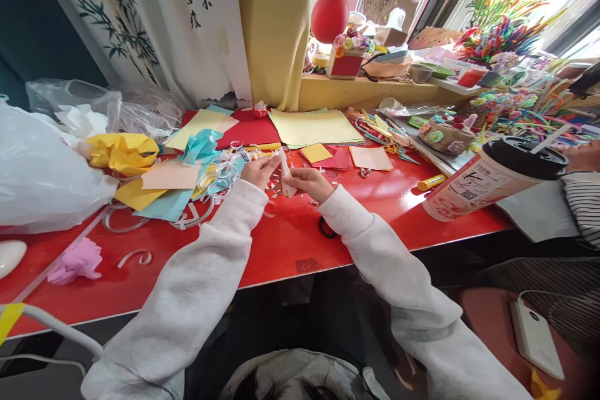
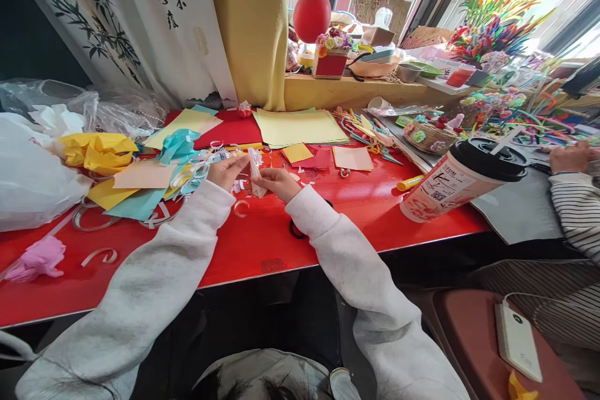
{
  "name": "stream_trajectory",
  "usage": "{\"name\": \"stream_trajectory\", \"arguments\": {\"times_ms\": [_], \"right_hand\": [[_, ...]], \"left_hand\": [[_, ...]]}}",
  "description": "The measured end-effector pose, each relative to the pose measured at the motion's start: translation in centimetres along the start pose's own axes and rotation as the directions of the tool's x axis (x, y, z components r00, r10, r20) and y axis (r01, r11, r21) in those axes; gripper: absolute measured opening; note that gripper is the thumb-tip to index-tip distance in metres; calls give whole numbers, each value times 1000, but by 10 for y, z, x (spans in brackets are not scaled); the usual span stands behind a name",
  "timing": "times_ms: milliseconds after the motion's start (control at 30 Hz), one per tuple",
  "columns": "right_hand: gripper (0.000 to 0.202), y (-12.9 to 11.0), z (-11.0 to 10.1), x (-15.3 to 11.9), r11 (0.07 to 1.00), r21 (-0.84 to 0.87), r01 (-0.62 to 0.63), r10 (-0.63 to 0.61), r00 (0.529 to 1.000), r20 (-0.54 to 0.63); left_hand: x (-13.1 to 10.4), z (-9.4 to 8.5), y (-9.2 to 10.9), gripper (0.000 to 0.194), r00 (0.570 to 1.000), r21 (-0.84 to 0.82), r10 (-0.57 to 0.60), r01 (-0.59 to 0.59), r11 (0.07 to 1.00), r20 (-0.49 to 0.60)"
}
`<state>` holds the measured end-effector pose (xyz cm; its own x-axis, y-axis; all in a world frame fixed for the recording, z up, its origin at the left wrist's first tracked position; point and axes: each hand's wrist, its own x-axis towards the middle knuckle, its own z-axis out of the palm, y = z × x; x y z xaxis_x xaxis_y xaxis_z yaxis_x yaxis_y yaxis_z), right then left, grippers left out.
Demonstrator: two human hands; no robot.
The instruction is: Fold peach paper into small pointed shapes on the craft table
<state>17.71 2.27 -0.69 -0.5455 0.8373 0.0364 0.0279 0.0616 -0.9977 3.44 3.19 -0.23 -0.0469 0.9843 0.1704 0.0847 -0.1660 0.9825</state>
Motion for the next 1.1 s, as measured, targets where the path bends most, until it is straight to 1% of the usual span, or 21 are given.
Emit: {"name": "stream_trajectory", "arguments": {"times_ms": [67,100,133,167,233,300,333,433,467,500,533,567,600,667,733,767,867,933,1000,1033,1100], "right_hand": [[32,0,0,1,996,-87,-22,24,999,28],[33,-1,0,1,986,-164,-27,33,999,34],[35,-2,-2,-1,963,-266,-26,33,999,19],[36,-4,-4,-3,924,-383,-23,16,1000,-22],[37,-8,-11,-12,792,-608,-53,-68,982,-175],[37,-10,-18,-26,642,-746,-177,-127,935,-332],[36,-10,-21,-36,565,-786,-253,-129,913,-387],[36,-8,-21,-66,352,-806,-476,-39,853,-521],[39,-7,-18,-75,292,-808,-512,-44,836,-546],[43,-5,-15,-83,253,-805,-536,-65,821,-567],[48,-5,-11,-89,233,-806,-545,-120,806,-580],[53,-4,-7,-93,222,-805,-551,-148,797,-586],[56,-3,-5,-95,215,-810,-546,-151,801,-580],[61,0,-3,-96,212,-831,-514,-130,828,-545],[65,4,-6,-95,229,-846,-481,-114,850,-514],[67,7,-9,-95,249,-847,-470,-126,851,-509],[64,15,-19,-101,308,-839,-449,-196,833,-518],[56,18,-23,-107,284,-844,-455,-222,825,-520],[49,20,-23,-112,239,-836,-494,-210,814,-541],[46,21,-21,-113,229,-819,-526,-200,798,-569],[40,21,-16,-113,250,-770,-587,-183,753,-633]], "left_hand": [[2,-1,-2,39,999,-50,30,-30,998,12],[3,-1,-3,38,999,-81,40,-39,996,4],[3,-2,-3,38,999,-110,46,-47,993,-11],[4,-2,-3,38,998,-131,50,-52,990,-24],[4,-4,-3,40,999,-160,46,-50,986,-27],[4,-4,-2,44,999,-167,38,-40,985,-19],[3,-4,-1,46,999,-161,31,-34,986,-20],[1,-3,0,49,999,-150,43,-45,988,-14],[1,-3,0,50,998,-159,57,-56,986,2],[1,-2,0,53,997,-171,71,-66,983,22],[0,-2,-1,56,996,-183,83,-74,980,42],[0,-1,-1,59,994,-192,90,-77,978,62],[0,-1,-2,60,992,-195,93,-76,978,80],[1,0,-3,57,991,-189,94,-74,979,100],[1,0,-5,53,991,-189,91,-71,979,100],[1,0,-5,52,992,-189,86,-67,980,94],[0,1,-3,52,993,-164,71,-55,985,93],[-2,1,-1,48,992,-123,63,-49,991,111],[-4,3,0,40,990,-83,57,-46,995,128],[-4,3,0,37,990,-58,53,-46,997,131],[-5,4,-1,31,992,12,65,-66,998,105]]}}
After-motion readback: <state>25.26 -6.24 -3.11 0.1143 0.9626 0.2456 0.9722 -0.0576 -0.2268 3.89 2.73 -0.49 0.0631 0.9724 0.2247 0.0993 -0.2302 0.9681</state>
